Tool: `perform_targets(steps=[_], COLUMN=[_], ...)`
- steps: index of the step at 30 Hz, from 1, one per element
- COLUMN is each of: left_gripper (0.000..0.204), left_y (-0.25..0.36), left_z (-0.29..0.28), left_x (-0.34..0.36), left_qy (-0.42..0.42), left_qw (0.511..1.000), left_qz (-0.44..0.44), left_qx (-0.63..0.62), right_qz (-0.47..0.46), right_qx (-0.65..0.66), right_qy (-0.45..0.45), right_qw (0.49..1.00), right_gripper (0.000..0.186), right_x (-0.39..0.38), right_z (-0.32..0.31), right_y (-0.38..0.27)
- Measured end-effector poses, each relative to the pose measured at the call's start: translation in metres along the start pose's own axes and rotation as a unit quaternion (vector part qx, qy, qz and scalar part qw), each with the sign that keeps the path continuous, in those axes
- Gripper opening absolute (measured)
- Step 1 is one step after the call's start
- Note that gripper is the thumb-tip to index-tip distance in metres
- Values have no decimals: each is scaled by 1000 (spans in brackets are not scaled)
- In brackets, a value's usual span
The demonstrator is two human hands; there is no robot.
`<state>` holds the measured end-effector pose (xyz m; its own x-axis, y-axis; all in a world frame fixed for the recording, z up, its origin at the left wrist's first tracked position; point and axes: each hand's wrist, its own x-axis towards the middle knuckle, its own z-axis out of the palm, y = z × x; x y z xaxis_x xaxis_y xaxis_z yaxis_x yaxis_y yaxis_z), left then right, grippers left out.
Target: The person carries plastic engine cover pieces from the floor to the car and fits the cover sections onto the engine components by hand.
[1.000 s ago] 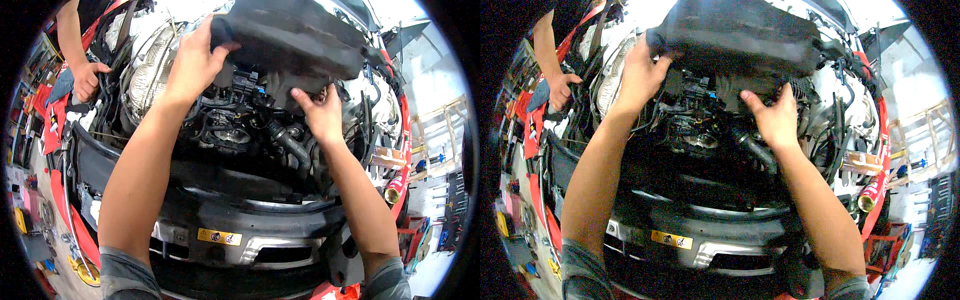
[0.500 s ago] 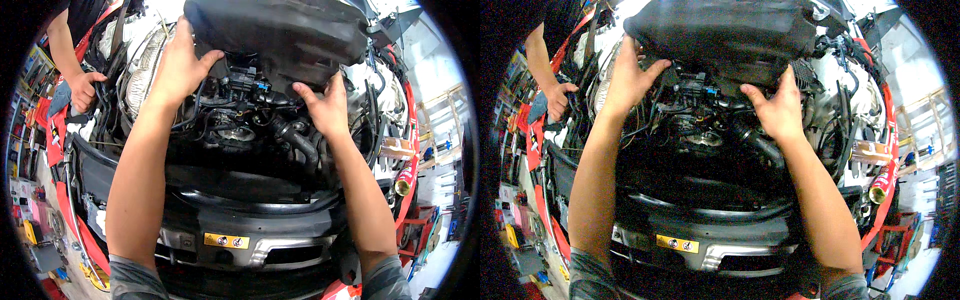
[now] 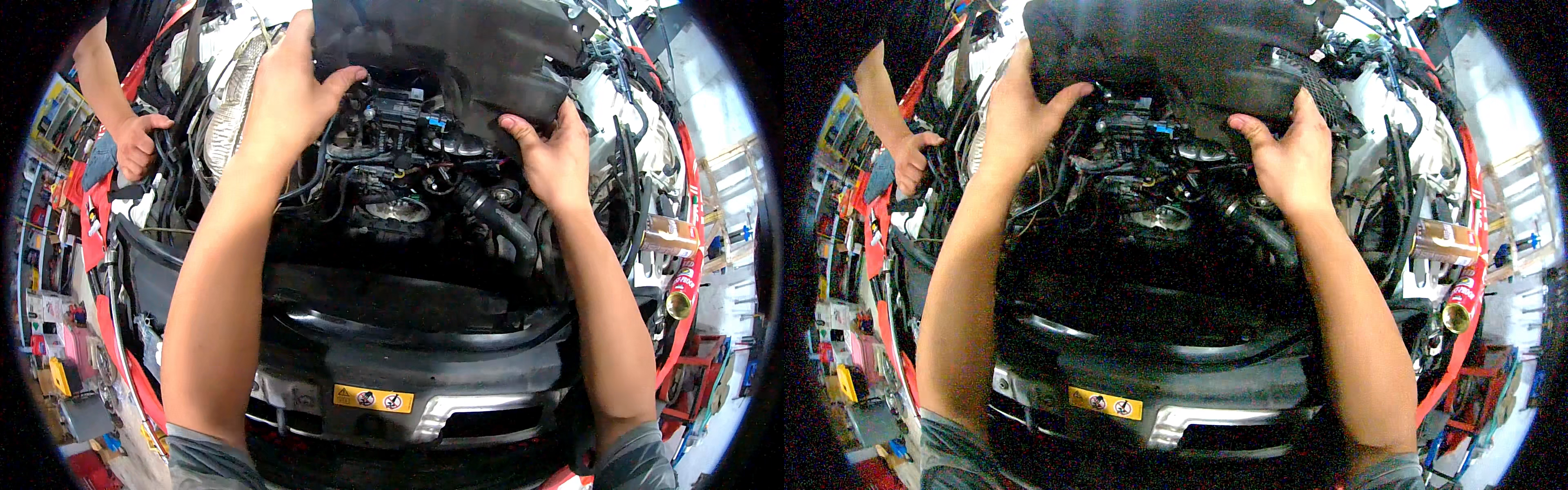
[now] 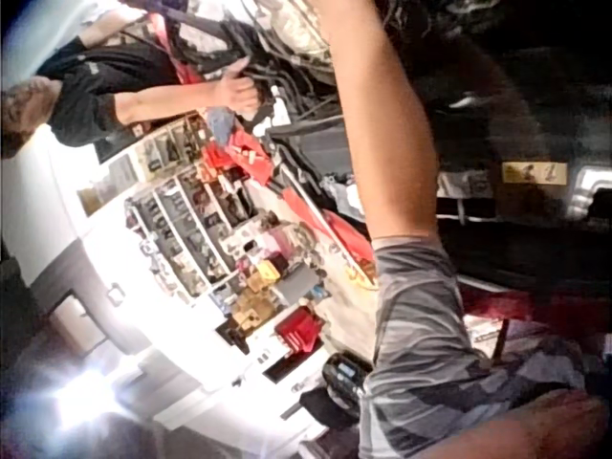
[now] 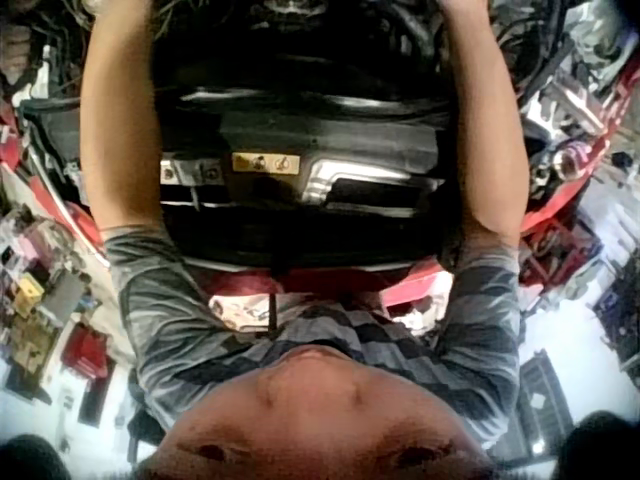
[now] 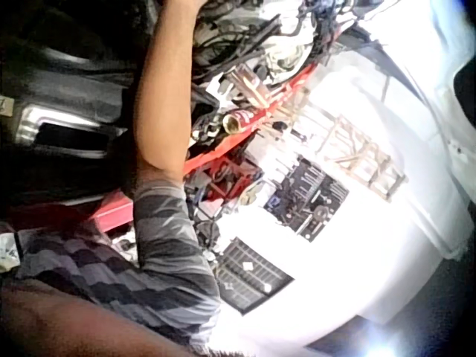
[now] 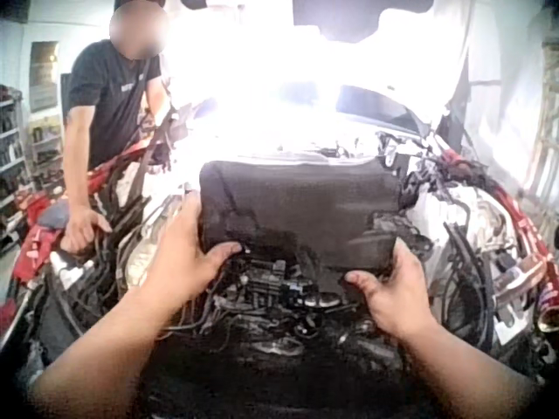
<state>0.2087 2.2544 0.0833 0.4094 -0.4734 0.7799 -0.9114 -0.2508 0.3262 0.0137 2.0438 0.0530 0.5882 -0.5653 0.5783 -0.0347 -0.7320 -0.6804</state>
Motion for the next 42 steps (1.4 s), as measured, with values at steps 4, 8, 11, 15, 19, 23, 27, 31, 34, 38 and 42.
perform_targets(steps=[4, 8, 11, 15, 19, 23, 27, 31, 34, 38, 42], left_gripper=[54, 48, 47, 43, 37, 36, 42, 41, 39, 37, 55], left_y=[-12, -15, -18, -18, -15, -7, -11, -4, 4, -3, 6], left_z=[-3, 1, 6, 7, 7, 6, 12, 21, 18, 22, 30], left_x=[-4, -7, -7, -8, -11, -9, -8, -6, -6, -9, -8], left_qy=[-82, -124, -104, -150, -148, -141, -121, -82, -112, -117, -27], left_qw=[993, 989, 991, 975, 969, 971, 974, 986, 978, 974, 979], left_qz=[-53, -78, -82, -162, -183, -177, -187, -141, -169, -188, -178], left_qx=[-65, -6, -15, -14, -72, -74, -43, -31, -43, -36, -97], right_qz=[17, 11, 63, 39, 98, 54, 122, 106, 93, -17, 1], right_qx=[1, 4, -8, 24, -52, -56, 55, 41, -16, -31, 31], right_qy=[-21, -45, -51, -107, -130, -72, -32, 14, 25, 36, 31], right_qw=[1000, 999, 997, 993, 985, 994, 991, 993, 995, 999, 999], right_gripper=[42, 41, 40, 41, 41, 45, 40, 35, 32, 30, 33], right_x=[-2, -4, -11, -22, -24, -26, -22, -20, -22, -32, -25], right_z=[-3, -2, -1, 2, 0, 1, 5, 8, 9, 11, 18], right_y=[-4, -1, -10, -13, -12, -13, -18, -12, -9, -13, -16])
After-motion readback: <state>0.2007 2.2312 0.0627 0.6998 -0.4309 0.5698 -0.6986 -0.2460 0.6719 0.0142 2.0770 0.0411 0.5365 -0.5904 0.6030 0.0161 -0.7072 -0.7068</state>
